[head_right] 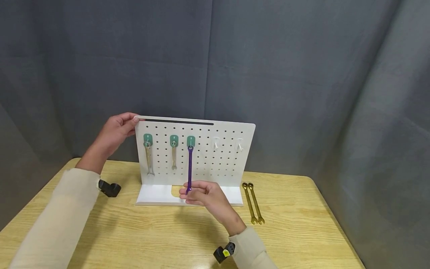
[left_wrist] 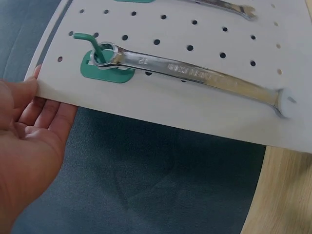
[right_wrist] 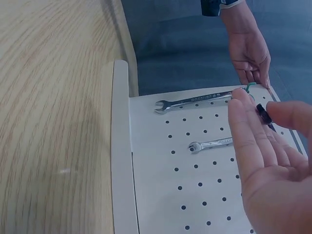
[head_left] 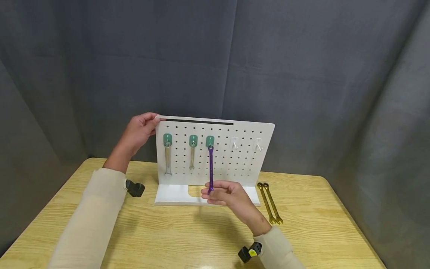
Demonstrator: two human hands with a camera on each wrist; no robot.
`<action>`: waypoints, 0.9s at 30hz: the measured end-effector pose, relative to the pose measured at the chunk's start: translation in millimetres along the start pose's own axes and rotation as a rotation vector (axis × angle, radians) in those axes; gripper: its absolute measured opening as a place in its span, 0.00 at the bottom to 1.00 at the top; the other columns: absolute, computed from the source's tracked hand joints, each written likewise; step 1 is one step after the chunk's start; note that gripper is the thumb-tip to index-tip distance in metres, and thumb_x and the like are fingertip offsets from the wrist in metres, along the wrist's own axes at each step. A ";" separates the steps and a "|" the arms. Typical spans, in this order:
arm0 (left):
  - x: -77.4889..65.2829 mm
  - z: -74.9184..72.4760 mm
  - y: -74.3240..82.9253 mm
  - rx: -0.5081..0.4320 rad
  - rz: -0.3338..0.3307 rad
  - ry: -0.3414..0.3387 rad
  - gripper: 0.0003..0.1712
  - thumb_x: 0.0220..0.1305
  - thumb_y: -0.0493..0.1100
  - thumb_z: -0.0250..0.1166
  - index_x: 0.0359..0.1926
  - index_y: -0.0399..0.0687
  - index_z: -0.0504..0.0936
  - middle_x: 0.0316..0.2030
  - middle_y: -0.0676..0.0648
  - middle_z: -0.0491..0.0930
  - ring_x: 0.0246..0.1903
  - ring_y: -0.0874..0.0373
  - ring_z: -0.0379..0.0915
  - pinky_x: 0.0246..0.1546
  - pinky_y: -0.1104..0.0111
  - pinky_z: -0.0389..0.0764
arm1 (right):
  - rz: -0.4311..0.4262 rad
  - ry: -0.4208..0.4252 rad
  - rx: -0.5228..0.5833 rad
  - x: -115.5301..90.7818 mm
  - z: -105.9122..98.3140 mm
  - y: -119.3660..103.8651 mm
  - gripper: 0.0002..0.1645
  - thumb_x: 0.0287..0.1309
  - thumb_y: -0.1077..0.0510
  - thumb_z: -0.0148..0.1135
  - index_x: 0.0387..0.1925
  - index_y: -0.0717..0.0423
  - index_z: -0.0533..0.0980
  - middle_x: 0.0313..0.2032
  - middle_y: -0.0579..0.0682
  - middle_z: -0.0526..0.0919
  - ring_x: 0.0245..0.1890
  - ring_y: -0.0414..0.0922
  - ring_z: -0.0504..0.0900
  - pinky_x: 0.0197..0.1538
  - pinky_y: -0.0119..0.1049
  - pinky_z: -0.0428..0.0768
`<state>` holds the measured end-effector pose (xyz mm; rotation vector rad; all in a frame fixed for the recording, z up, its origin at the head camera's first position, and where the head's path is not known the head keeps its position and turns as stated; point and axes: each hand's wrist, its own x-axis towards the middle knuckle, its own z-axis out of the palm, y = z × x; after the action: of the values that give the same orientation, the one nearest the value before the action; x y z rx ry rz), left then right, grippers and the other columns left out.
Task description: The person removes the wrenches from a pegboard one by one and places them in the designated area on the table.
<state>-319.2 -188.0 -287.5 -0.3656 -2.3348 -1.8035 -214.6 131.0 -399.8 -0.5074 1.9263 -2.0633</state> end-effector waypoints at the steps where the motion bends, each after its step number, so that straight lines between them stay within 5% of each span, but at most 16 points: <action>1: 0.1 0.6 -0.1 0.015 0.007 -0.008 0.21 0.81 0.45 0.56 0.62 0.34 0.77 0.59 0.37 0.79 0.55 0.54 0.76 0.65 0.57 0.72 | -0.005 0.002 -0.003 -0.8 0.2 -0.4 0.20 0.67 0.66 0.63 0.58 0.72 0.77 0.52 0.64 0.85 0.52 0.55 0.86 0.55 0.46 0.82; 27: 1.1 3.4 -3.0 0.042 0.011 -0.003 0.19 0.82 0.45 0.53 0.62 0.36 0.75 0.60 0.39 0.78 0.55 0.53 0.75 0.65 0.54 0.72 | -0.069 0.018 -0.051 -8.1 5.9 -15.9 0.19 0.68 0.66 0.61 0.58 0.71 0.77 0.50 0.63 0.86 0.51 0.55 0.86 0.54 0.47 0.83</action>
<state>-321.1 -185.4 -290.9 -0.3738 -2.3639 -1.7475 -204.1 130.4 -384.2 -0.5761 2.0023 -2.0715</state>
